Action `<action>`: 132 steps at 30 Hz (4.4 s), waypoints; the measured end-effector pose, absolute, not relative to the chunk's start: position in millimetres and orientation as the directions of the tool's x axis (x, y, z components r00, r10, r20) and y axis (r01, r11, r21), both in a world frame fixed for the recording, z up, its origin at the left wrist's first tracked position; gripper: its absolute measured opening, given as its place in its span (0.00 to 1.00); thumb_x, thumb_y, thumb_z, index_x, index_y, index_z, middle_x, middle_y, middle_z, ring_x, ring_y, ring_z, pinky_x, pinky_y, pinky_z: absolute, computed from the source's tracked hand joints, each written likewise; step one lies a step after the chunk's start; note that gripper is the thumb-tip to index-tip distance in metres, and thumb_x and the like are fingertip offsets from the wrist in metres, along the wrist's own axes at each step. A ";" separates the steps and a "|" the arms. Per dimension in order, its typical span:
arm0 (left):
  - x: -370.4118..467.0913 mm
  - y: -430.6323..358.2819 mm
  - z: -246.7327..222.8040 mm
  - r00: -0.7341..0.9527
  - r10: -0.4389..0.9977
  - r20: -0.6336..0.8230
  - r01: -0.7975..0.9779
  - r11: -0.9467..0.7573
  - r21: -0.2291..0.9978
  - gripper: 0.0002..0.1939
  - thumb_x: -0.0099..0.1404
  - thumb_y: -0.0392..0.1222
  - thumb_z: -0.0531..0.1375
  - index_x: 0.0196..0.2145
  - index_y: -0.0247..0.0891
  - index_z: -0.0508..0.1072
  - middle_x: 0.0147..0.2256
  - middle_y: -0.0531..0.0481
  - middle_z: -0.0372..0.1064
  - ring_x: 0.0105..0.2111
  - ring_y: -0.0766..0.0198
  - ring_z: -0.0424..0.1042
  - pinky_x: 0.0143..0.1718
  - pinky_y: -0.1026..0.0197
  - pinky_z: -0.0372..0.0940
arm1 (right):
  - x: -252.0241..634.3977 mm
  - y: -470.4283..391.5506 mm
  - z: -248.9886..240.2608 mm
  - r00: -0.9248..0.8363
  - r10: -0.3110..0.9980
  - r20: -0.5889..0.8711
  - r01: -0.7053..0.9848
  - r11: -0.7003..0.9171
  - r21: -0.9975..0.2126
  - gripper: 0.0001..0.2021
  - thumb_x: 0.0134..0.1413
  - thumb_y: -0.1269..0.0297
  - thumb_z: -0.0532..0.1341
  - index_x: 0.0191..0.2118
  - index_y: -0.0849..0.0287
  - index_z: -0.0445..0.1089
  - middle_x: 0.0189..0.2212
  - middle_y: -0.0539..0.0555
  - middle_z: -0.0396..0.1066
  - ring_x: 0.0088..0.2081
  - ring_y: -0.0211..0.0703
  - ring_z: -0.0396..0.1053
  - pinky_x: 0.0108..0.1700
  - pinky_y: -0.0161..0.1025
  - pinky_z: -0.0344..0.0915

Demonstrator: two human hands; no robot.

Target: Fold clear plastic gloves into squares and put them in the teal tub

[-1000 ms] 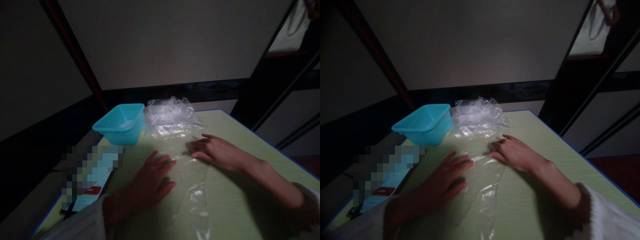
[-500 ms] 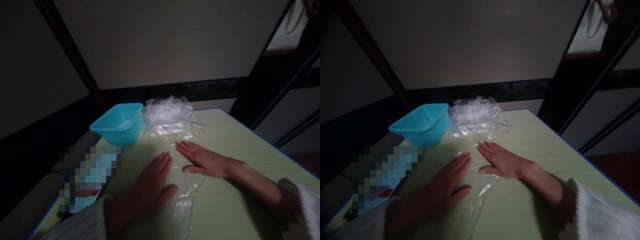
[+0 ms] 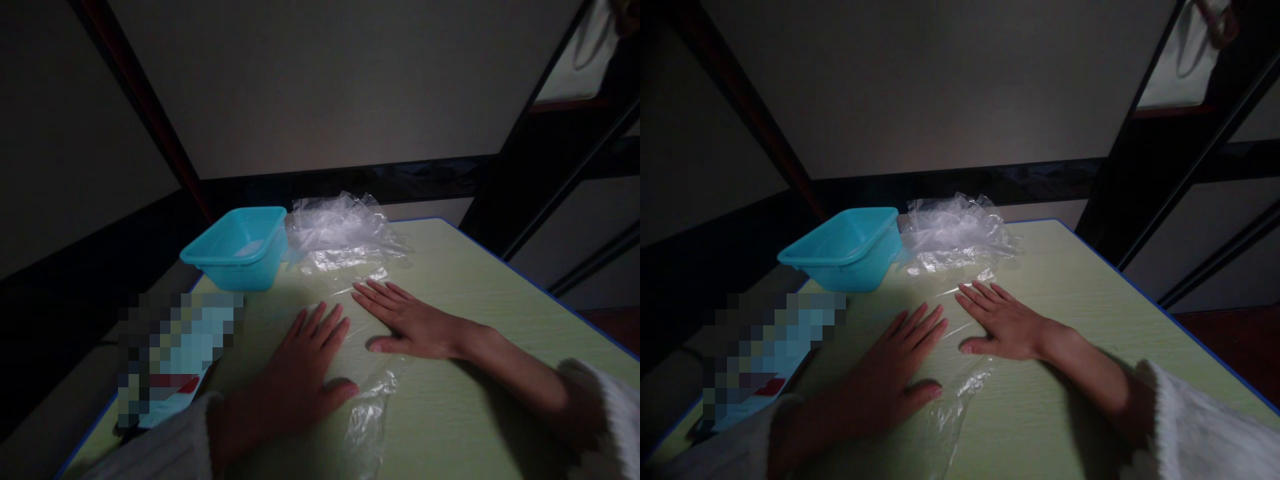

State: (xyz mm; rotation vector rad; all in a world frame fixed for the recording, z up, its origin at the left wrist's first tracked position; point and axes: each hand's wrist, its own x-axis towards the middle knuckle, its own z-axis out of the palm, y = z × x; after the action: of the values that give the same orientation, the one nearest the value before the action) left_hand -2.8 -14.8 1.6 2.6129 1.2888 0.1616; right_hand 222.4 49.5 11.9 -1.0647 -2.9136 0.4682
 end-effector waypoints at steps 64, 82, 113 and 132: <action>-15.0 40.3 -6.8 -0.063 0.895 0.441 0.656 -0.296 0.695 0.13 0.52 0.30 0.53 0.35 0.35 0.73 0.40 0.46 0.72 0.43 0.60 0.71 0.49 0.56 0.63 | 223.5 81.6 6.6 -0.487 0.812 0.323 0.637 0.583 -0.504 0.09 0.43 0.76 0.55 0.31 0.60 0.69 0.28 0.52 0.70 0.33 0.43 0.68 0.40 0.43 0.62; -1.6 0.6 7.9 0.153 0.818 0.554 0.477 -0.552 0.684 0.12 0.50 0.30 0.51 0.34 0.38 0.61 0.25 0.55 0.64 0.26 0.67 0.69 0.31 0.63 0.65 | 241.4 76.7 17.6 -0.645 0.723 0.248 0.703 0.688 -0.181 0.15 0.43 0.81 0.53 0.35 0.58 0.70 0.33 0.53 0.71 0.41 0.48 0.68 0.53 0.63 0.47; -6.9 0.1 8.6 0.690 0.724 0.023 0.697 -0.672 0.250 0.34 0.62 0.46 0.54 0.61 0.34 0.46 0.62 0.37 0.41 0.63 0.54 0.41 0.60 0.46 0.44 | 230.2 47.9 21.7 -0.842 0.520 -0.143 0.530 0.748 -0.400 0.37 0.57 0.46 0.50 0.64 0.62 0.37 0.63 0.63 0.35 0.63 0.52 0.34 0.61 0.59 0.28; -6.7 -0.5 7.4 0.673 0.739 -0.033 0.725 -0.651 0.223 0.37 0.63 0.51 0.52 0.62 0.31 0.42 0.63 0.38 0.35 0.63 0.56 0.36 0.61 0.48 0.40 | 261.0 60.9 26.6 -0.740 0.615 -0.271 0.670 0.640 -0.377 0.38 0.54 0.44 0.52 0.64 0.52 0.34 0.64 0.58 0.33 0.62 0.57 0.31 0.58 0.66 0.30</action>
State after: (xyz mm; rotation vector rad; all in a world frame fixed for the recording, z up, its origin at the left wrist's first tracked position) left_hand -6.7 -0.5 7.4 2.6696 1.1850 0.0898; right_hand 261.0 60.9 26.6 -1.1609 -2.9495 0.7569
